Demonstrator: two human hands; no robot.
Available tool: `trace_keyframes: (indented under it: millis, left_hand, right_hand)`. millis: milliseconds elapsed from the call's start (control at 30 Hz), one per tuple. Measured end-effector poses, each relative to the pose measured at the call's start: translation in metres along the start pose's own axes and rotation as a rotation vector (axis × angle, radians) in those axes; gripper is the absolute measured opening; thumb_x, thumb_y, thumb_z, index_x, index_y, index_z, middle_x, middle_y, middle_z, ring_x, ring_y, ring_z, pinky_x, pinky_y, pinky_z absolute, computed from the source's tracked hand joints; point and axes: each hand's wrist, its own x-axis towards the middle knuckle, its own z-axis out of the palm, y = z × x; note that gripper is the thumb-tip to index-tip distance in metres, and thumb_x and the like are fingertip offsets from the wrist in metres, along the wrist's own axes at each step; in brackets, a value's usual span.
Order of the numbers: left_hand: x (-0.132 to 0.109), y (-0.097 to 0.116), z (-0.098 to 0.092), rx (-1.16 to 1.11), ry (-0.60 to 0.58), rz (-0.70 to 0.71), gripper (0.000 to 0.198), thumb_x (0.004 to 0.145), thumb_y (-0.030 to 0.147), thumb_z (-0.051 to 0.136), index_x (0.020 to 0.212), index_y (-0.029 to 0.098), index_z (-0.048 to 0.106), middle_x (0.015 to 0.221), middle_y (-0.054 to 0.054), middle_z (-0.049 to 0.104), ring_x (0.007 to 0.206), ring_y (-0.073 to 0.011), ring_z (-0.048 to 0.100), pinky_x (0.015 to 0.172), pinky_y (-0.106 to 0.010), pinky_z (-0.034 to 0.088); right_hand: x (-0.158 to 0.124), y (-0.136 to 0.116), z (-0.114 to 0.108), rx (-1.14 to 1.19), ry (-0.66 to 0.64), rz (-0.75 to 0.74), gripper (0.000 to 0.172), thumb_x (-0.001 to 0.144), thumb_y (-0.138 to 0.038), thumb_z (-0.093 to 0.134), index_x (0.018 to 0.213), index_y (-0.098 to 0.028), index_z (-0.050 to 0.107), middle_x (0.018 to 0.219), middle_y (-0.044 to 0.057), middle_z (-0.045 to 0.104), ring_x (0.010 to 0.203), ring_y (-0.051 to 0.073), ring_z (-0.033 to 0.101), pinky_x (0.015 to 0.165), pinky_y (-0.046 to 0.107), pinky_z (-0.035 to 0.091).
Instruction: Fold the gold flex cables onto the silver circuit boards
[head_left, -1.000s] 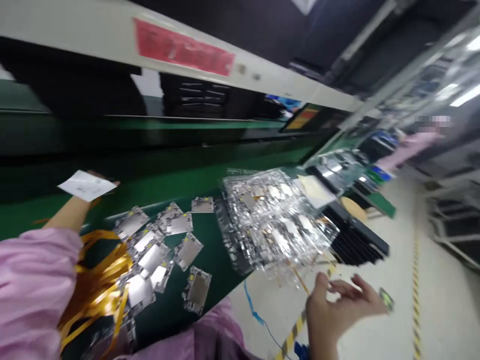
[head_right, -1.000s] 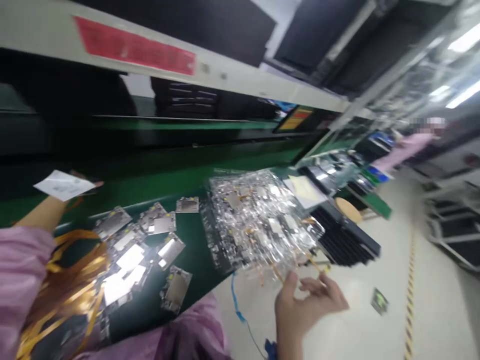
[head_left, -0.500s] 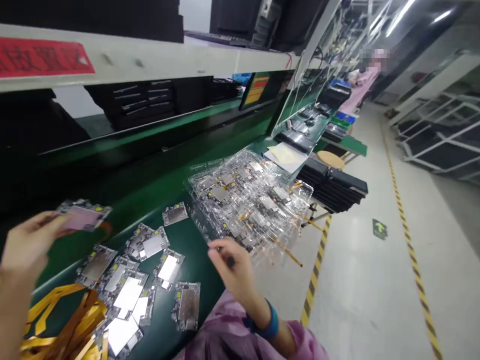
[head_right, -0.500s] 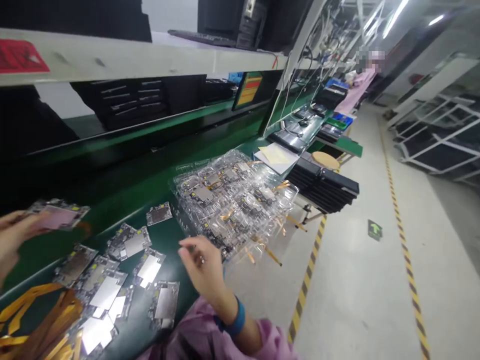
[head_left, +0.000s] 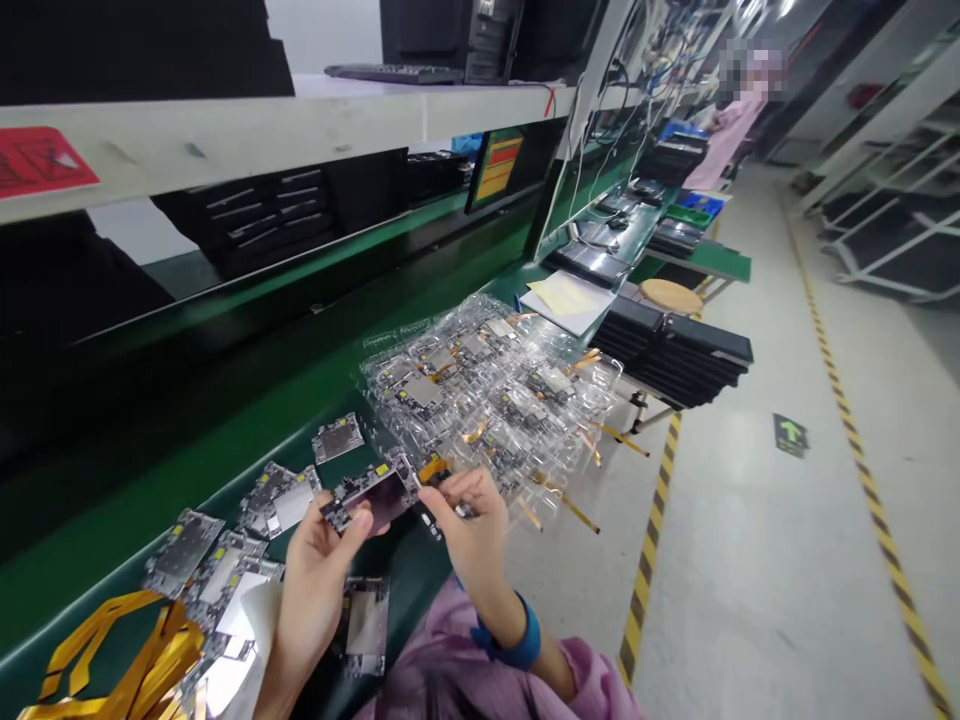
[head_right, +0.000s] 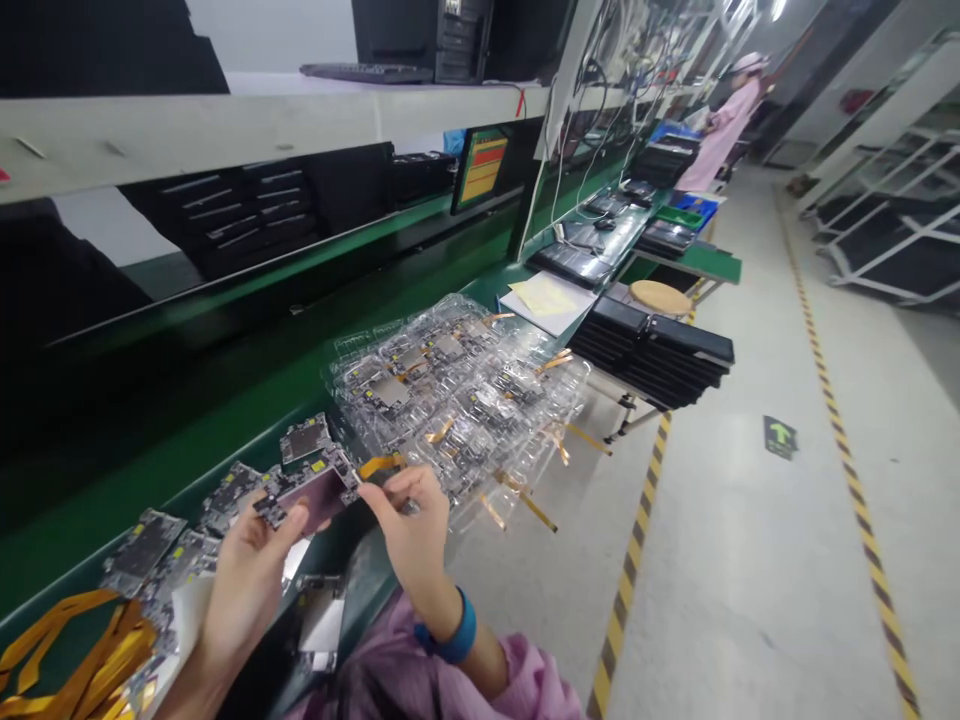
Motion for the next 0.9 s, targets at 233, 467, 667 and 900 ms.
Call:
trace_keyframes:
  millis: [233, 467, 667, 900]
  left_hand:
    - [-0.012, -0.018, 0.005, 0.134, -0.079, -0.172, 0.038, 0.067, 0.039, 0.087, 0.085, 0.022, 0.058, 0.082, 0.000, 0.070, 0.077, -0.0180, 0.071, 0.073, -0.024, 0.057]
    - [-0.011, -0.013, 0.018, 0.234, -0.141, -0.116, 0.035, 0.070, 0.042, 0.083, 0.079, 0.024, 0.055, 0.078, 0.002, 0.058, 0.065, -0.0138, 0.059, 0.056, -0.020, 0.050]
    - [0.003, -0.002, 0.017, 0.275, -0.501, -0.008, 0.022, 0.080, 0.032, 0.074, 0.082, 0.023, 0.054, 0.112, -0.006, 0.065, 0.107, -0.0199, 0.063, 0.091, -0.027, 0.051]
    - [0.129, 0.003, 0.018, 0.932, -0.207, 0.150, 0.056, 0.083, 0.043, 0.057, 0.131, 0.014, 0.049, 0.133, -0.019, 0.052, 0.118, -0.0298, 0.058, 0.102, -0.042, 0.047]
  right_hand:
    - [0.001, 0.003, -0.020, -0.017, -0.053, -0.009, 0.013, 0.081, -0.029, 0.076, 0.088, -0.021, 0.068, 0.067, -0.002, 0.066, 0.050, 0.013, 0.062, 0.052, 0.024, 0.052]
    - [0.009, 0.000, -0.029, -0.031, -0.231, -0.013, 0.019, 0.087, -0.028, 0.070, 0.105, -0.025, 0.076, 0.075, 0.000, 0.070, 0.051, 0.013, 0.063, 0.052, 0.025, 0.051]
    - [0.039, -0.019, -0.057, -0.263, -0.271, -0.265, 0.016, 0.091, -0.031, 0.065, 0.085, -0.025, 0.078, 0.077, 0.004, 0.058, 0.069, 0.017, 0.056, 0.059, 0.028, 0.046]
    - [0.116, -0.045, -0.162, -0.616, -0.146, -0.283, 0.028, 0.084, -0.049, 0.067, 0.076, -0.024, 0.076, 0.084, 0.004, 0.051, 0.081, 0.020, 0.052, 0.072, 0.033, 0.046]
